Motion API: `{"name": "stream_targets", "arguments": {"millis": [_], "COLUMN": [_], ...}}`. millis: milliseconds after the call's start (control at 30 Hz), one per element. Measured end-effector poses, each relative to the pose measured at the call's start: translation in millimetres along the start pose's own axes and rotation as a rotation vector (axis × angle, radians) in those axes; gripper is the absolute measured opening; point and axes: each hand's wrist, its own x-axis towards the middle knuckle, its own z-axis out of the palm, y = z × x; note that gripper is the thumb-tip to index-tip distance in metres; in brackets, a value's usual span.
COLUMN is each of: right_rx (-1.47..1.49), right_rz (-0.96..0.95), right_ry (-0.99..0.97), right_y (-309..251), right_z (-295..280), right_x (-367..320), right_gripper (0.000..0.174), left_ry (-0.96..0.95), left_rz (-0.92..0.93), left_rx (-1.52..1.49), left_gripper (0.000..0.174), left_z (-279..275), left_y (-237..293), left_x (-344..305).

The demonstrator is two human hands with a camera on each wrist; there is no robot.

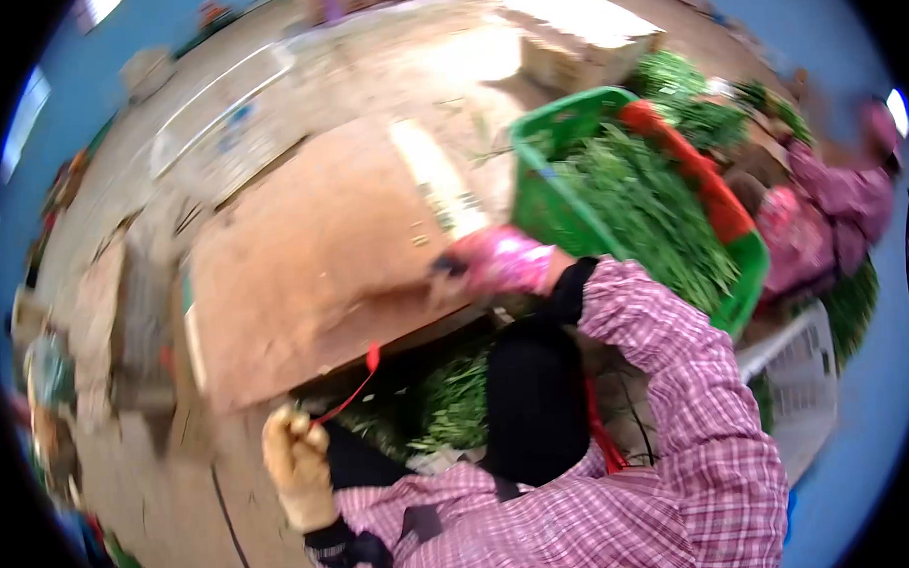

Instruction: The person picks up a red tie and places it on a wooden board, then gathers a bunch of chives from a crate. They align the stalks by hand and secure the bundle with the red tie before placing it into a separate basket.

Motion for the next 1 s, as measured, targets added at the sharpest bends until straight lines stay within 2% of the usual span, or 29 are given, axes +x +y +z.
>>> {"name": "stream_targets", "arguments": {"millis": [67,133,200,233,267,333,367,433,467,533,600,633,667,700,733,767,800,833,867,933,1000], "right_rx": [-0.186,-0.032,0.034,-0.017,0.108,0.153,0.033,0.076,-0.078,0.515,-0.318,-0.82,-0.722,-0.623,-0.458,-0.325,-0.016,0.396,1.013,1.412,1.582], "right_rz": [0.158,0.333,0.295,0.177,0.153,0.072,-0.014,0.341,0.179,0.189,0.047,0.033,0.036,0.038,-0.016,0.115,0.065,0.079,0.094,-0.033,0.016], "right_ry": [0.168,0.08,0.007,-0.05,-0.166,-0.308,-0.293,-0.308,-0.058,0.296,0.434,0.524,0.53,0.538,0.563,0.342,0.262,0.047,-0.072,0.003,0.088], "right_y": [29,30,24,19,3,-5,-11,-34,-10,26,53,90,84,77,32,-1,-7,-23,-44,-64,-87], "right_z": [10,-2,-7,-10,-19,-21,-23,-36,-20,3,21,54,52,51,22,1,-1,-14,-19,-11,-16], "right_x": [31,46,35,24,10,-12,-17,-2,5,19,55,68,76,83,62,44,29,20,5,-8,-12], "right_gripper": [0.03,0.026,0.023,0.024,0.025,0.028,0.025,0.022,0.015,0.014,0.007,0.01,0.014,0.018,0.021,0.031,0.042,0.057,0.059,0.052,0.05], "left_ry": [-0.004,-0.106,-0.117,-0.103,-0.091,-0.059,-0.044,-0.017,-0.212,-0.205,-0.248,-0.217,-0.249,-0.369,-0.227,-0.219,-0.197,-0.187,-0.192,-0.208,-0.231], "left_rz": [-0.055,-0.046,-0.033,-0.033,-0.036,-0.032,-0.032,-0.023,-0.04,-0.06,-0.091,-0.067,-0.079,-0.102,-0.106,-0.116,-0.123,-0.117,-0.122,-0.145,-0.189], "left_rx": [-0.093,-0.212,-0.252,-0.256,-0.26,-0.26,-0.263,-0.278,-0.306,-0.398,-0.423,-0.425,-0.434,-0.485,-0.456,-0.492,-0.483,-0.501,-0.525,-0.531,-0.528], "left_gripper": [0.026,0.028,0.029,0.029,0.029,0.03,0.031,0.033,0.032,0.032,0.033,0.033,0.032,0.032,0.032,0.029,0.028,0.028,0.028,0.028,0.028], "left_z": [18,18,-1,-5,-11,-19,-21,-24,-31,-16,16,17,29,40,55,68,76,85,90,101,106], "left_y": [19,23,21,22,21,19,20,11,9,3,-5,-2,2,7,12,15,18,18,14,8,-2], "left_x": [6,8,10,11,11,14,14,25,33,39,47,43,46,52,49,50,53,54,53,52,47]}}
